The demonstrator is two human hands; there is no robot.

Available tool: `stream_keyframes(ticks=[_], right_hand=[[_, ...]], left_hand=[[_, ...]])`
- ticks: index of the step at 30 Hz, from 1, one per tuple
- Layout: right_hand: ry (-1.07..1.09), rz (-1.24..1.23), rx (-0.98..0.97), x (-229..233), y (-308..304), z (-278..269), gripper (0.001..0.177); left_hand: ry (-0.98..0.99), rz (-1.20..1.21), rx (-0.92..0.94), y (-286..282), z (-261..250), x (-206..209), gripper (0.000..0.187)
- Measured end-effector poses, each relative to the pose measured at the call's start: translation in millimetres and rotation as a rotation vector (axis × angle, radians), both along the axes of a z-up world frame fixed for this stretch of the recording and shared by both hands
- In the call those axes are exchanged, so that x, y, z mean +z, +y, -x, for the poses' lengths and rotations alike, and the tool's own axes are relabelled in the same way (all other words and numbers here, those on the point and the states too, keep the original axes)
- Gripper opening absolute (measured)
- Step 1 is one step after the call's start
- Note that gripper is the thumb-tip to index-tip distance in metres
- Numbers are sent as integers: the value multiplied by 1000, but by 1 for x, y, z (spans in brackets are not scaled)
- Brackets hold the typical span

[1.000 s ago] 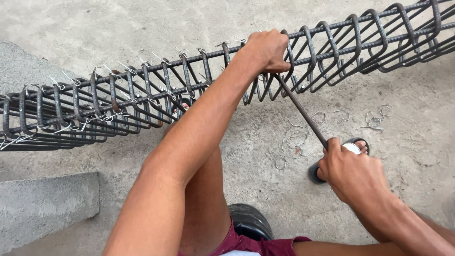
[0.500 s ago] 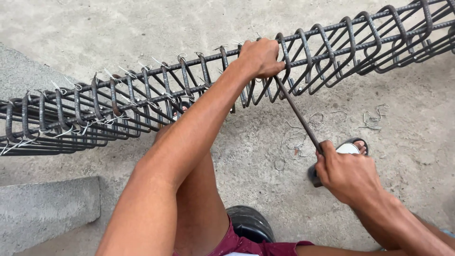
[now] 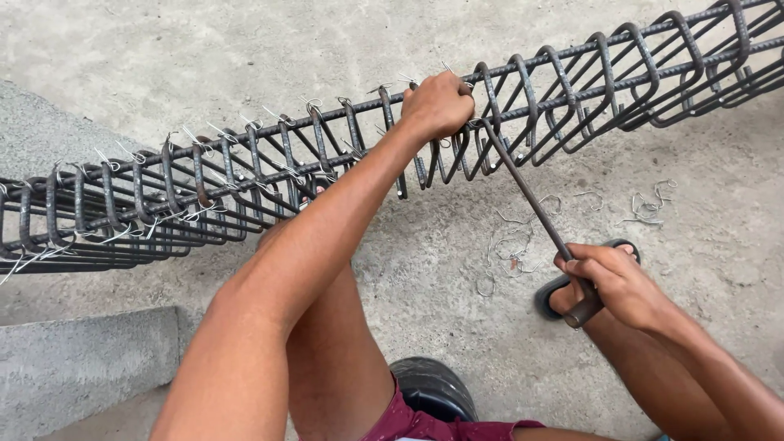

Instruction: Tying steel rebar together using wire and a manual twisting tool

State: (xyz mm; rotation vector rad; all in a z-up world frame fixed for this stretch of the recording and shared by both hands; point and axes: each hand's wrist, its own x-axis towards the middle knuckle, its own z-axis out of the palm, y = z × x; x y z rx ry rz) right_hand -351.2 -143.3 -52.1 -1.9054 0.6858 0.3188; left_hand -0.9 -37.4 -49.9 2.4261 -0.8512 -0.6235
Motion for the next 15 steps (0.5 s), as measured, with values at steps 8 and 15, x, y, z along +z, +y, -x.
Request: stream_keyframes(ticks=[8,15], right_hand=[[-316,-665,4,-54,-21,8,31],[-216,-1459,-143,-84,-41,6,27]], left_hand=[[18,-6,71,-3,-1,-8,39],[107,-3,128,-2,-2,-2,35]])
